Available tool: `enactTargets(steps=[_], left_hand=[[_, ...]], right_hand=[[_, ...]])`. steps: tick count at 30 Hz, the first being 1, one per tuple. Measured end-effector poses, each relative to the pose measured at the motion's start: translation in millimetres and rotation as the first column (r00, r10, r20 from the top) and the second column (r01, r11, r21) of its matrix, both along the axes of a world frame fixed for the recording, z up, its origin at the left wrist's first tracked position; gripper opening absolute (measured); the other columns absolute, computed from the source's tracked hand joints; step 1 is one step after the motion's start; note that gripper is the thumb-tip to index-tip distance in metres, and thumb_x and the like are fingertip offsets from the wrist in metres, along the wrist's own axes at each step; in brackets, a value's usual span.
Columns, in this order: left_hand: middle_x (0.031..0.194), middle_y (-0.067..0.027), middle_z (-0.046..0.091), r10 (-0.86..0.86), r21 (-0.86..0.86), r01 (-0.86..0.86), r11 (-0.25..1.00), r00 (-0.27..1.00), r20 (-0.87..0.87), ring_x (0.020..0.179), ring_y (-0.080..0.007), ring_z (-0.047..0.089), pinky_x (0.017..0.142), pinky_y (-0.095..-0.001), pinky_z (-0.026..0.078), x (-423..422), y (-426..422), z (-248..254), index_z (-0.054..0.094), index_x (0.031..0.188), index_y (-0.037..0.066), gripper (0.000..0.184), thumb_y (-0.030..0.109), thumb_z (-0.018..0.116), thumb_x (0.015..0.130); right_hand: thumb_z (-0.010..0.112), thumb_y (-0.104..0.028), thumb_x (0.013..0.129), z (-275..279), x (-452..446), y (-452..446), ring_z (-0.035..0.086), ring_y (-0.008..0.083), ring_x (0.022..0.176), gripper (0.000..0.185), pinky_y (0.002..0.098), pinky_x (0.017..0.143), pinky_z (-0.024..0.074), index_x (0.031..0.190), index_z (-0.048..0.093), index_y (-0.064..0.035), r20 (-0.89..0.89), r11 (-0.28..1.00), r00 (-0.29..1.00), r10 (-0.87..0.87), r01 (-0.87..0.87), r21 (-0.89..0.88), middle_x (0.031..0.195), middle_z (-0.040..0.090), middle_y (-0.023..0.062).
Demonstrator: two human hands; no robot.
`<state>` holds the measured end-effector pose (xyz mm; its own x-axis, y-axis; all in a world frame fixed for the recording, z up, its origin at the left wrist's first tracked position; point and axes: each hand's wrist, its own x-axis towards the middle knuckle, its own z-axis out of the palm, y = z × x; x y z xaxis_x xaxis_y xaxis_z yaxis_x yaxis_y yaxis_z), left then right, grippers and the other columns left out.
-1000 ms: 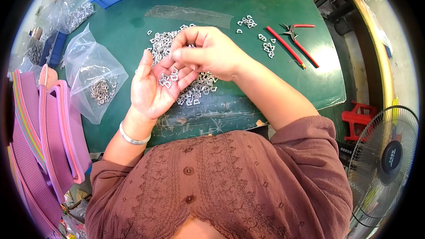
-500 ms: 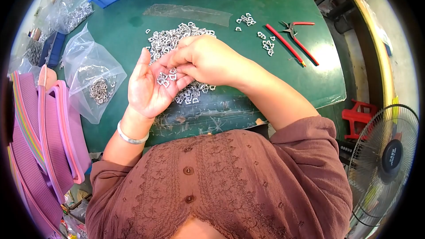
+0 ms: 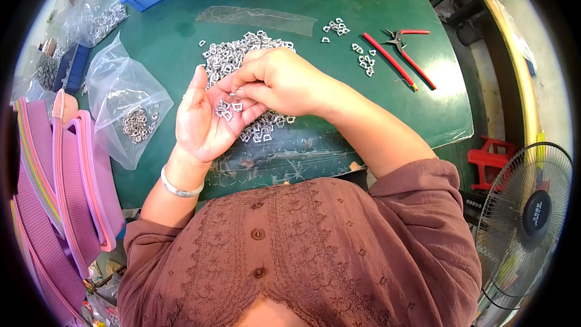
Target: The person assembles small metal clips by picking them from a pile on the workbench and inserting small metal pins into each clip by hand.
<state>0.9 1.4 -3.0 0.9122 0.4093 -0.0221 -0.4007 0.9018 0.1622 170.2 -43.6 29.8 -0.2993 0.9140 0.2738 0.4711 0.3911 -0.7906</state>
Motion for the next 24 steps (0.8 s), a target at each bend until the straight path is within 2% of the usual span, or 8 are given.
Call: enactTargets(steps=[3, 6, 7, 10, 14, 17, 21, 24], left_hand=[[0.125, -0.0258, 0.044, -0.006, -0.023, 0.006, 1.000, 1.000, 0.012, 0.117, -0.0353, 0.045, 0.104, -0.0472, 0.033, 0, 0, 2, 0.034, 0.126, -0.012, 0.068, 0.048, 0.028, 0.094], [0.125, -0.0265, 0.044, 0.006, 0.003, -0.006, 1.000, 1.000, -0.006, 0.117, -0.0365, 0.044, 0.104, -0.0471, 0.032, -2, 1, -2, 0.034, 0.127, -0.011, 0.067, 0.048, 0.029, 0.094], [0.125, -0.0265, 0.044, 0.006, 0.009, -0.006, 1.000, 1.000, 0.001, 0.117, -0.0369, 0.044, 0.104, -0.0469, 0.032, -1, 0, 0, 0.034, 0.127, -0.011, 0.067, 0.048, 0.029, 0.094], [0.124, -0.0268, 0.044, 0.009, 0.010, -0.009, 1.000, 0.999, 0.031, 0.116, -0.0383, 0.045, 0.105, -0.0462, 0.032, 0, -1, 5, 0.034, 0.127, -0.010, 0.067, 0.048, 0.028, 0.094], [0.125, -0.0273, 0.044, 0.029, -0.024, -0.029, 0.999, 0.999, 0.015, 0.115, -0.0403, 0.045, 0.104, -0.0452, 0.033, -2, 3, -2, 0.033, 0.128, -0.010, 0.067, 0.048, 0.028, 0.094], [0.126, -0.0277, 0.042, -0.042, -0.040, 0.047, 0.998, 0.989, 0.139, 0.115, -0.0406, 0.045, 0.102, -0.0440, 0.036, -5, 9, -13, 0.031, 0.128, -0.011, 0.069, 0.049, 0.027, 0.094], [0.127, -0.0275, 0.040, -0.031, -0.093, 0.039, 0.995, 0.996, 0.081, 0.114, -0.0398, 0.046, 0.097, -0.0419, 0.042, -4, 6, -7, 0.028, 0.130, -0.012, 0.072, 0.050, 0.025, 0.094], [0.126, -0.0274, 0.042, -0.012, -0.074, 0.012, 0.997, 1.000, 0.008, 0.113, -0.0400, 0.046, 0.097, -0.0415, 0.042, -3, 3, -2, 0.027, 0.131, -0.012, 0.073, 0.051, 0.025, 0.094]], right_hand=[[0.060, -0.003, 0.080, 1, -1, -2, 0.060, 0.0190, 0.073, 0.009, 0.0276, 0.062, 0.0475, 0.087, 0.063, 0.0015, -0.130, 0.994, 0.992, -0.003, -0.012, -0.112, 0.079, 0.061, 0.0087], [0.057, -0.004, 0.083, 14, -2, -4, 0.063, 0.0195, 0.076, 0.009, 0.0251, 0.058, 0.0467, 0.089, 0.060, 0.0018, -0.595, 0.818, 0.764, -0.248, -0.163, -0.551, 0.082, 0.061, 0.0089], [0.057, -0.007, 0.084, 13, 5, -2, 0.062, 0.0114, 0.070, 0.008, 0.0184, 0.052, 0.0460, 0.089, 0.058, -0.0004, -0.699, 0.811, 0.671, -0.248, -0.251, -0.529, 0.083, 0.063, 0.0092], [0.054, -0.003, 0.081, -5, 16, 8, 0.063, 0.0129, 0.078, 0.010, 0.0183, 0.048, 0.0419, 0.090, 0.057, -0.0002, -0.944, 0.825, 0.305, -0.122, -0.498, -0.267, 0.090, 0.065, 0.0154], [0.056, -0.001, 0.077, 1, 7, 3, 0.064, 0.0172, 0.080, 0.010, 0.0234, 0.056, 0.0483, 0.085, 0.061, 0.0025, -0.761, 0.841, 0.630, -0.156, -0.319, -0.437, 0.090, 0.065, 0.0148], [0.062, 0.002, 0.072, -6, -2, 1, 0.065, 0.0210, 0.081, 0.012, 0.0293, 0.069, 0.0520, 0.083, 0.066, 0.0026, -0.327, 0.980, 0.945, 0.003, -0.067, -0.186, 0.092, 0.066, 0.0113], [0.063, 0.001, 0.071, -3, -6, -2, 0.064, 0.0263, 0.077, 0.015, 0.0319, 0.071, 0.0518, 0.086, 0.066, 0.0017, 0.000, 0.997, 1.000, 0.015, -0.015, 0.077, 0.090, 0.065, 0.0135], [0.062, 0.001, 0.071, -4, -6, -1, 0.064, 0.0264, 0.076, 0.017, 0.0315, 0.069, 0.0523, 0.088, 0.066, 0.0011, 0.001, 0.992, 0.998, 0.060, -0.059, 0.111, 0.091, 0.064, 0.0133]])
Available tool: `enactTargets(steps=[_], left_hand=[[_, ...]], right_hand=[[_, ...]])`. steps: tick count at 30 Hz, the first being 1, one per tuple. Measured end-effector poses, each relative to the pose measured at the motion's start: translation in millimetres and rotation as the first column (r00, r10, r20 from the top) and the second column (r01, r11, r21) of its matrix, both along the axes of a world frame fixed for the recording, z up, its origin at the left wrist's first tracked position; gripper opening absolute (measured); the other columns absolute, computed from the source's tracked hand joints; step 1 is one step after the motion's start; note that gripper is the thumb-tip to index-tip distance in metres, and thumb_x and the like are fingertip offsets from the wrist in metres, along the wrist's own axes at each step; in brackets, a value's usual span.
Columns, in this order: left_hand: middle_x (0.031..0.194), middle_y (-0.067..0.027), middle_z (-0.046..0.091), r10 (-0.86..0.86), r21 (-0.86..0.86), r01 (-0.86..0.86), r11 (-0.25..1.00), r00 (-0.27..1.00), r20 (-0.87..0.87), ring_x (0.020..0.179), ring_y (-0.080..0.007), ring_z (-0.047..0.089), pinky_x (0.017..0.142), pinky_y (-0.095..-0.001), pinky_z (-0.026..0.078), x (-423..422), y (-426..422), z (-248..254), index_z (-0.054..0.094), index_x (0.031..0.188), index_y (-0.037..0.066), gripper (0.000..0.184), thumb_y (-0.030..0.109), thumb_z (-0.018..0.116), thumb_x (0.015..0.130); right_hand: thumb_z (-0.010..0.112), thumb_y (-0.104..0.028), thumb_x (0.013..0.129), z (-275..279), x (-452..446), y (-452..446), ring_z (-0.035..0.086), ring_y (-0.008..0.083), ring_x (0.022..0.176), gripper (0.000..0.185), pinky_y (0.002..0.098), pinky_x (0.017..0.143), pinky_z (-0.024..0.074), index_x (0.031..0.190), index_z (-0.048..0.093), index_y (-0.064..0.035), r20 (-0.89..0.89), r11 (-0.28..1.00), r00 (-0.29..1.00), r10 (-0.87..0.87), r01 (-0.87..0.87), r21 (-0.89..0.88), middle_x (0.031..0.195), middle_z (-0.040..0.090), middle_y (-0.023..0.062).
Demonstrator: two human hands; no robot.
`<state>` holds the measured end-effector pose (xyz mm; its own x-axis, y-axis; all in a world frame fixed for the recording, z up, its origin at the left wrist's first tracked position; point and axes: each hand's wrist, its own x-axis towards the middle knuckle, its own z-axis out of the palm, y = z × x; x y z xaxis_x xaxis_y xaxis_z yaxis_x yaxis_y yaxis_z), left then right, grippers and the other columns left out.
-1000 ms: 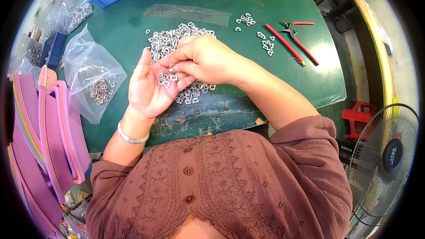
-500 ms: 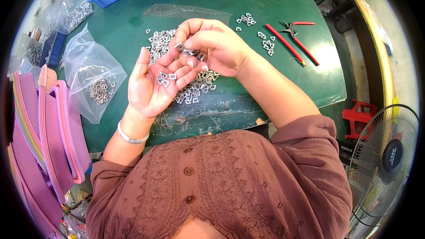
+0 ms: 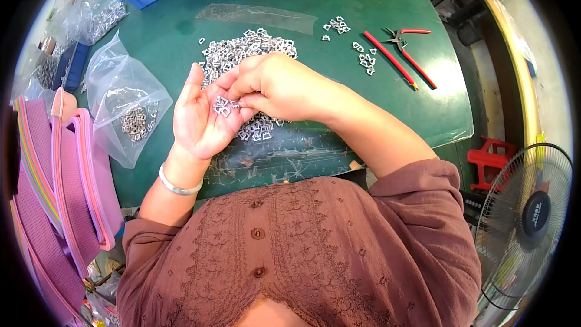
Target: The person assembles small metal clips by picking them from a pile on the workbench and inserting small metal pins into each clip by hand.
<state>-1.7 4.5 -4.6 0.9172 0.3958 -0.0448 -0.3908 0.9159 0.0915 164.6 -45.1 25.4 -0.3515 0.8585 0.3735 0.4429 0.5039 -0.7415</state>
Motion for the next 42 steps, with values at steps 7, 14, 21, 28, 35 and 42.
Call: enactTargets(steps=[7, 14, 21, 28, 35, 42], left_hand=[[0.123, -0.0266, 0.045, -0.038, -0.010, 0.039, 0.999, 0.996, 0.079, 0.111, -0.0383, 0.048, 0.098, -0.0417, 0.040, -1, 1, -2, 0.028, 0.130, -0.011, 0.073, 0.052, 0.024, 0.094], [0.125, -0.0273, 0.043, -0.060, -0.029, 0.064, 0.998, 0.990, 0.130, 0.116, -0.0383, 0.044, 0.101, -0.0427, 0.037, 0, 2, -6, 0.028, 0.129, -0.013, 0.073, 0.051, 0.026, 0.093], [0.126, -0.0289, 0.041, -0.034, -0.049, 0.038, 0.998, 0.996, 0.083, 0.120, -0.0392, 0.040, 0.106, -0.0445, 0.030, 1, 0, -2, 0.027, 0.129, -0.014, 0.074, 0.051, 0.029, 0.093], [0.126, -0.0295, 0.042, 0.000, 0.008, 0.000, 1.000, 1.000, 0.027, 0.122, -0.0396, 0.038, 0.109, -0.0460, 0.024, 2, -1, -2, 0.027, 0.129, -0.014, 0.073, 0.050, 0.029, 0.093], [0.126, -0.0291, 0.042, 0.029, 0.001, -0.029, 1.000, 1.000, 0.008, 0.123, -0.0417, 0.037, 0.108, -0.0460, 0.026, 2, -1, 4, 0.032, 0.127, -0.013, 0.071, 0.050, 0.028, 0.094], [0.127, -0.0230, 0.044, 0.001, -0.010, 0.001, 1.000, 0.971, 0.241, 0.120, -0.0341, 0.041, 0.104, -0.0432, 0.031, -1, 7, -8, 0.037, 0.127, -0.009, 0.070, 0.052, 0.026, 0.093]], right_hand=[[0.063, 0.001, 0.071, -2, 0, 0, 0.064, 0.0269, 0.074, 0.020, 0.0310, 0.067, 0.0524, 0.090, 0.066, 0.0001, -0.003, 0.999, 1.000, 0.025, -0.025, 0.034, 0.089, 0.064, 0.0124], [0.064, -0.005, 0.072, -1, 5, 3, 0.062, 0.0259, 0.075, 0.013, 0.0316, 0.067, 0.0494, 0.085, 0.065, -0.0021, 0.043, 0.997, 0.999, 0.023, -0.020, -0.072, 0.083, 0.063, 0.0103], [0.061, -0.001, 0.079, 0, 12, 5, 0.062, 0.0131, 0.082, 0.008, 0.0256, 0.073, 0.0505, 0.086, 0.063, 0.0025, -0.204, 0.907, 0.978, -0.044, -0.046, -0.420, 0.085, 0.064, 0.0061], [0.059, -0.001, 0.081, 4, 16, 7, 0.064, 0.0163, 0.085, 0.005, 0.0245, 0.073, 0.0512, 0.086, 0.060, 0.0013, -0.536, 0.745, 0.824, -0.183, -0.239, -0.622, 0.088, 0.065, 0.0104], [0.058, -0.005, 0.082, -3, 20, 9, 0.057, 0.0097, 0.064, 0.010, 0.0171, 0.049, 0.0413, 0.090, 0.057, 0.0002, -0.771, 0.707, 0.602, -0.209, -0.451, -0.544, 0.086, 0.064, 0.0127], [0.061, -0.009, 0.081, 10, 7, 1, 0.045, 0.0049, 0.050, 0.016, 0.0162, 0.043, 0.0347, 0.093, 0.059, 0.0002, -0.733, 0.676, 0.601, -0.320, -0.397, -0.621, 0.078, 0.062, 0.0079]])
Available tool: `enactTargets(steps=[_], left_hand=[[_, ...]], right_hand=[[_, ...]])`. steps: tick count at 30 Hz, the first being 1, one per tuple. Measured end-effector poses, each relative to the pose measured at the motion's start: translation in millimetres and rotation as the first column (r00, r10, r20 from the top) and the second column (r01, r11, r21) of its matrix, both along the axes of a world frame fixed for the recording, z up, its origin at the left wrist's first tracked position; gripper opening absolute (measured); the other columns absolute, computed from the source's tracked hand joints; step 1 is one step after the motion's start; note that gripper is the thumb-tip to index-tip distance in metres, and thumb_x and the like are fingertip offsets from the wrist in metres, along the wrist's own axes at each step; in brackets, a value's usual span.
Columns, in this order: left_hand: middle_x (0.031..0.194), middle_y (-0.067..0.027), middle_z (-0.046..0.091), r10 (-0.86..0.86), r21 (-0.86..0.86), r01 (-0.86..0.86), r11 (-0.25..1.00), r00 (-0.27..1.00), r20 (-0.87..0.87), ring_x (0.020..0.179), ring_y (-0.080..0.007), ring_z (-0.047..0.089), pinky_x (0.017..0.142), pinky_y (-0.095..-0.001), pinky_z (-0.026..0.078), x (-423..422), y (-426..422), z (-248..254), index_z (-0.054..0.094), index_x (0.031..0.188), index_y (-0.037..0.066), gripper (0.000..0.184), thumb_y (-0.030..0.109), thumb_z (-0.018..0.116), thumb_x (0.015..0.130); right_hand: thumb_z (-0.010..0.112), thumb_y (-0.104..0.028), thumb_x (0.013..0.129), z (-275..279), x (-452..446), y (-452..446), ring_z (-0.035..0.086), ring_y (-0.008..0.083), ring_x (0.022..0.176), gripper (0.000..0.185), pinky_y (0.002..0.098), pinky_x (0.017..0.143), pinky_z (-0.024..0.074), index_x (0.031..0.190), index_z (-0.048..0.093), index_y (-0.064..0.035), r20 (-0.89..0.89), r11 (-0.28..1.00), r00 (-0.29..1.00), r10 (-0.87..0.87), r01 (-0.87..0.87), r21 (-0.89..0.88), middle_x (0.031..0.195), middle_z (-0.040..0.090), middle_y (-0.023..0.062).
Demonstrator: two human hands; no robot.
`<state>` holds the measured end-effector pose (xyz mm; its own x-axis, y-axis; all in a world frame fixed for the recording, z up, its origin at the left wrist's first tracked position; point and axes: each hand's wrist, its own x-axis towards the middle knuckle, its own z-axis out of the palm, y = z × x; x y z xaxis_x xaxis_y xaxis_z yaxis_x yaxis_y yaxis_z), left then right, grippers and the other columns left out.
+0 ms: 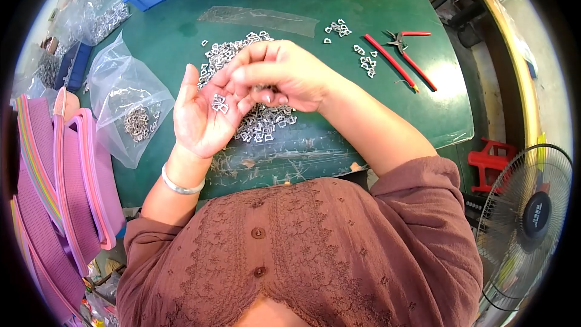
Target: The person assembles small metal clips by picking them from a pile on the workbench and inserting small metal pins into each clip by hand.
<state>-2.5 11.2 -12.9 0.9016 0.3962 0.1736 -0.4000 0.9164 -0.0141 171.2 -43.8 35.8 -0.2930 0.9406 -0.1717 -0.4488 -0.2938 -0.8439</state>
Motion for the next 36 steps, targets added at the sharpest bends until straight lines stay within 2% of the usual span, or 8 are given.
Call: enactTargets(steps=[3, 4, 7, 17, 29, 30, 35, 36], left_hand=[[0.131, -0.0235, 0.041, 0.263, 0.110, -0.239, 0.965, 0.891, -0.371, 0.122, -0.0331, 0.040, 0.105, -0.0427, 0.030, 2, -11, 20, 0.037, 0.127, -0.007, 0.068, 0.051, 0.028, 0.093], [0.133, -0.0241, 0.039, 0.307, 0.123, -0.281, 0.952, 0.863, -0.400, 0.124, -0.0332, 0.037, 0.106, -0.0428, 0.027, 4, -13, 20, 0.037, 0.128, -0.008, 0.068, 0.051, 0.028, 0.093], [0.137, -0.0248, 0.034, 0.442, 0.205, -0.392, 0.897, 0.781, -0.441, 0.130, -0.0339, 0.031, 0.109, -0.0432, 0.023, 8, -15, 18, 0.036, 0.128, -0.009, 0.069, 0.050, 0.028, 0.093], [0.135, -0.0245, 0.036, 0.518, 0.257, -0.450, 0.855, 0.751, -0.410, 0.130, -0.0343, 0.030, 0.109, -0.0440, 0.023, 8, -17, 15, 0.037, 0.127, -0.008, 0.068, 0.050, 0.028, 0.093], [0.122, -0.0211, 0.048, 0.380, 0.137, -0.357, 0.924, 0.814, -0.440, 0.118, -0.0309, 0.044, 0.104, -0.0426, 0.031, 8, -15, 15, 0.045, 0.120, -0.006, 0.064, 0.050, 0.030, 0.093], [0.123, -0.0205, 0.048, 0.406, 0.215, -0.346, 0.913, 0.813, -0.418, 0.118, -0.0301, 0.044, 0.104, -0.0421, 0.031, 8, -15, 12, 0.046, 0.119, -0.006, 0.064, 0.050, 0.032, 0.093], [0.131, -0.0199, 0.040, 0.312, 0.265, -0.227, 0.937, 0.885, -0.345, 0.124, -0.0294, 0.037, 0.105, -0.0417, 0.029, 9, -20, -6, 0.037, 0.128, -0.002, 0.064, 0.051, 0.028, 0.093], [0.133, -0.0199, 0.038, 0.310, 0.298, -0.216, 0.930, 0.896, -0.319, 0.127, -0.0294, 0.035, 0.106, -0.0419, 0.028, 10, -20, -11, 0.035, 0.130, -0.001, 0.064, 0.051, 0.027, 0.094]], right_hand=[[0.069, -0.010, 0.074, 0, -16, -5, 0.055, 0.0087, 0.057, 0.015, 0.0211, 0.048, 0.0414, 0.084, 0.065, 0.0010, 0.321, 1.000, 0.947, -0.019, 0.011, 0.028, 0.076, 0.064, 0.0058], [0.069, -0.012, 0.072, -12, -21, -6, 0.059, 0.0131, 0.063, 0.016, 0.0259, 0.059, 0.0474, 0.084, 0.067, -0.0007, 0.524, 0.971, 0.838, -0.151, 0.027, 0.238, 0.077, 0.065, 0.0069], [0.068, -0.006, 0.075, -3, -32, -13, 0.059, 0.0100, 0.071, 0.015, 0.0245, 0.066, 0.0478, 0.088, 0.065, -0.0001, 0.784, 0.938, 0.575, -0.233, -0.081, 0.338, 0.079, 0.065, 0.0065], [0.066, -0.005, 0.073, -16, -48, -17, 0.061, 0.0129, 0.073, 0.011, 0.0254, 0.067, 0.0484, 0.084, 0.064, -0.0008, 0.696, 0.864, 0.592, -0.408, 0.005, 0.503, 0.079, 0.064, 0.0072], [0.064, -0.003, 0.076, 4, -40, -9, 0.056, 0.0075, 0.077, 0.006, 0.0235, 0.072, 0.0456, 0.080, 0.063, 0.0000, 0.611, 0.954, 0.772, -0.175, -0.020, 0.298, 0.080, 0.064, 0.0027], [0.064, -0.002, 0.075, 7, -44, -4, 0.055, 0.0088, 0.074, 0.004, 0.0244, 0.072, 0.0455, 0.078, 0.063, -0.0003, 0.536, 0.916, 0.818, -0.209, -0.027, 0.399, 0.078, 0.063, 0.0027], [0.066, -0.009, 0.070, 41, -88, 23, 0.055, 0.0137, 0.069, 0.012, 0.0275, 0.067, 0.0452, 0.078, 0.062, -0.0004, 0.752, 0.841, 0.658, 0.029, -0.422, 0.337, 0.071, 0.060, 0.0057], [0.064, -0.012, 0.070, 50, -108, 24, 0.055, 0.0160, 0.067, 0.013, 0.0287, 0.062, 0.0448, 0.077, 0.062, -0.0019, 0.868, 0.871, 0.495, 0.032, -0.440, 0.219, 0.068, 0.058, 0.0071]])
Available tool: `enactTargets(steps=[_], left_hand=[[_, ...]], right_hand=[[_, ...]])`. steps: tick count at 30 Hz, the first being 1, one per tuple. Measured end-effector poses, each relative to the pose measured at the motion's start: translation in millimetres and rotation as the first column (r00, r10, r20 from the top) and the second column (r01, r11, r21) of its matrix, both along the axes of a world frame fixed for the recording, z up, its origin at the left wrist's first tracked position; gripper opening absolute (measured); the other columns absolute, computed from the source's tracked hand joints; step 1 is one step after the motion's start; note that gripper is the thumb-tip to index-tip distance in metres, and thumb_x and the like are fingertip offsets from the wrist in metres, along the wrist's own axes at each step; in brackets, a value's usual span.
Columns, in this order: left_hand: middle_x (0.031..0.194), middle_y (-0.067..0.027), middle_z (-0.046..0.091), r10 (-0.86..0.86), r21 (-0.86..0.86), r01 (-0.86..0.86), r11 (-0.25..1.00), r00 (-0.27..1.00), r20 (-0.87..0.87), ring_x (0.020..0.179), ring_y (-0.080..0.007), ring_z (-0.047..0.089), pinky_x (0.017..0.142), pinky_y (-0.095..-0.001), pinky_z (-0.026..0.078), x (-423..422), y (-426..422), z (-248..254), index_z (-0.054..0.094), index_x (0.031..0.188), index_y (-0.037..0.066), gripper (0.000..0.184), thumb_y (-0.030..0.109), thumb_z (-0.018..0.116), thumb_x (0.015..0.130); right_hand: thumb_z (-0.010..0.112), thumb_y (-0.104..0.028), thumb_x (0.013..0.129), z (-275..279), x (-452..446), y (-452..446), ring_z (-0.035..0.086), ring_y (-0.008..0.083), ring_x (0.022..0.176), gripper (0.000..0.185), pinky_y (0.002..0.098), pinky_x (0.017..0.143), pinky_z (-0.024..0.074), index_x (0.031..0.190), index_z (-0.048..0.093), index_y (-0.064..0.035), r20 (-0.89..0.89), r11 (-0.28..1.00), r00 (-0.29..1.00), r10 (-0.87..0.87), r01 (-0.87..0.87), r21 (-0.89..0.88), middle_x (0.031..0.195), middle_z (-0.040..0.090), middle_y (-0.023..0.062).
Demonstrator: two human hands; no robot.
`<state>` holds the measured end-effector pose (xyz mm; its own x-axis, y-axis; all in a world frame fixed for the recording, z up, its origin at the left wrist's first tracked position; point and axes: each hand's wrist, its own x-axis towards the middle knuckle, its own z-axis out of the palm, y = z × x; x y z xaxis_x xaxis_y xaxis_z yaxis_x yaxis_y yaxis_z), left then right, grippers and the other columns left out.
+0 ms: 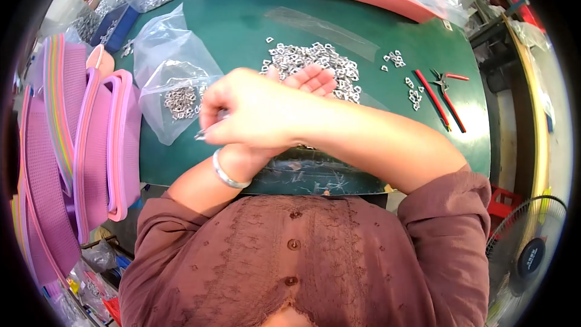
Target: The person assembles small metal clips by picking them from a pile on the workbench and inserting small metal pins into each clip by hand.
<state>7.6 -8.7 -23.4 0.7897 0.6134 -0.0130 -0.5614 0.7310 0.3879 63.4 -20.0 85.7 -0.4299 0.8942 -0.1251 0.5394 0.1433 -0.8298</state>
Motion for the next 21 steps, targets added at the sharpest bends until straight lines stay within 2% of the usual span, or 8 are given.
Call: enactTargets(steps=[2, 6, 9, 11, 14, 15, 18, 21], left_hand=[[0.132, -0.0179, 0.041, -0.067, -0.158, 0.078, 0.984, 0.995, 0.075, 0.124, -0.0290, 0.039, 0.105, -0.0416, 0.030, -2, 2, 9, 0.036, 0.129, 0.001, 0.063, 0.052, 0.027, 0.093], [0.125, -0.0137, 0.048, -0.110, -0.026, 0.115, 0.993, 0.982, 0.154, 0.115, -0.0251, 0.046, 0.097, -0.0394, 0.037, -3, 4, -2, 0.042, 0.124, 0.002, 0.053, 0.044, 0.039, 0.092], [0.112, -0.0102, 0.057, -0.083, -0.036, 0.086, 0.996, 0.993, 0.082, 0.105, -0.0220, 0.052, 0.089, -0.0387, 0.043, -5, 1, 0, 0.050, 0.113, 0.003, 0.036, 0.030, 0.051, 0.089], [0.113, -0.0098, 0.056, 0.009, 0.192, -0.037, 0.981, 0.989, 0.146, 0.106, -0.0219, 0.052, 0.089, -0.0381, 0.043, -5, -3, -14, 0.050, 0.114, 0.003, 0.035, 0.028, 0.050, 0.090], [0.115, -0.0092, 0.055, -0.024, 0.098, 0.002, 0.995, 0.973, 0.228, 0.107, -0.0226, 0.051, 0.090, -0.0360, 0.042, -8, -2, -9, 0.048, 0.117, 0.004, 0.035, 0.027, 0.049, 0.091], [0.116, -0.0089, 0.055, -0.060, -0.003, 0.062, 0.998, 0.964, 0.260, 0.107, -0.0229, 0.051, 0.091, -0.0351, 0.042, -9, -1, -2, 0.048, 0.118, 0.004, 0.036, 0.027, 0.048, 0.091], [0.114, -0.0097, 0.056, 0.002, -0.170, 0.021, 0.985, 0.991, 0.135, 0.106, -0.0232, 0.051, 0.093, -0.0382, 0.039, -5, 2, 20, 0.049, 0.118, 0.005, 0.037, 0.031, 0.046, 0.092], [0.127, -0.0141, 0.043, -0.106, -0.231, 0.153, 0.961, 0.973, 0.204, 0.119, -0.0282, 0.039, 0.101, -0.0435, 0.031, -2, 6, 18, 0.039, 0.125, 0.001, 0.056, 0.046, 0.036, 0.091]], right_hand=[[0.062, -0.012, 0.070, 6, -27, 16, 0.055, 0.0188, 0.066, 0.011, 0.0322, 0.058, 0.0447, 0.075, 0.061, -0.0030, -0.070, 0.982, 0.989, 0.133, -0.141, -0.123, 0.067, 0.058, 0.0092], [0.059, -0.008, 0.069, -26, -80, 64, 0.059, 0.0249, 0.070, 0.009, 0.0394, 0.062, 0.0462, 0.075, 0.061, -0.0010, 0.124, 0.977, 0.988, 0.096, -0.069, -0.200, 0.074, 0.062, 0.0145], [0.058, -0.007, 0.069, -47, -99, 97, 0.061, 0.0328, 0.082, 0.017, 0.0393, 0.070, 0.0481, 0.085, 0.063, -0.0007, 0.265, 0.990, 0.964, 0.013, -0.050, 0.134, 0.085, 0.064, 0.0170], [0.058, -0.010, 0.071, -39, -101, 100, 0.060, 0.0351, 0.091, 0.026, 0.0381, 0.077, 0.0482, 0.094, 0.064, -0.0015, 0.248, 0.971, 0.969, 0.010, -0.068, 0.227, 0.093, 0.064, 0.0183], [0.057, -0.017, 0.073, -50, -98, 94, 0.057, 0.0340, 0.100, 0.039, 0.0359, 0.088, 0.0446, 0.109, 0.061, -0.0030, 0.225, 0.846, 0.974, 0.031, -0.145, 0.513, 0.101, 0.062, 0.0190], [0.055, -0.025, 0.078, -30, -91, 95, 0.055, 0.0303, 0.105, 0.043, 0.0354, 0.094, 0.0407, 0.116, 0.058, -0.0049, 0.301, 0.925, 0.934, 0.192, -0.275, 0.263, 0.109, 0.060, 0.0175], [0.054, -0.029, 0.083, 6, -62, 82, 0.056, 0.0280, 0.104, 0.041, 0.0348, 0.092, 0.0417, 0.115, 0.059, -0.0044, -0.010, 0.960, 0.965, 0.262, -0.261, -0.101, 0.111, 0.060, 0.0163], [0.052, -0.030, 0.087, 31, -21, 64, 0.059, 0.0252, 0.098, 0.038, 0.0324, 0.086, 0.0443, 0.110, 0.060, -0.0008, 0.032, 0.954, 0.962, 0.270, -0.272, 0.127, 0.105, 0.063, 0.0152]])
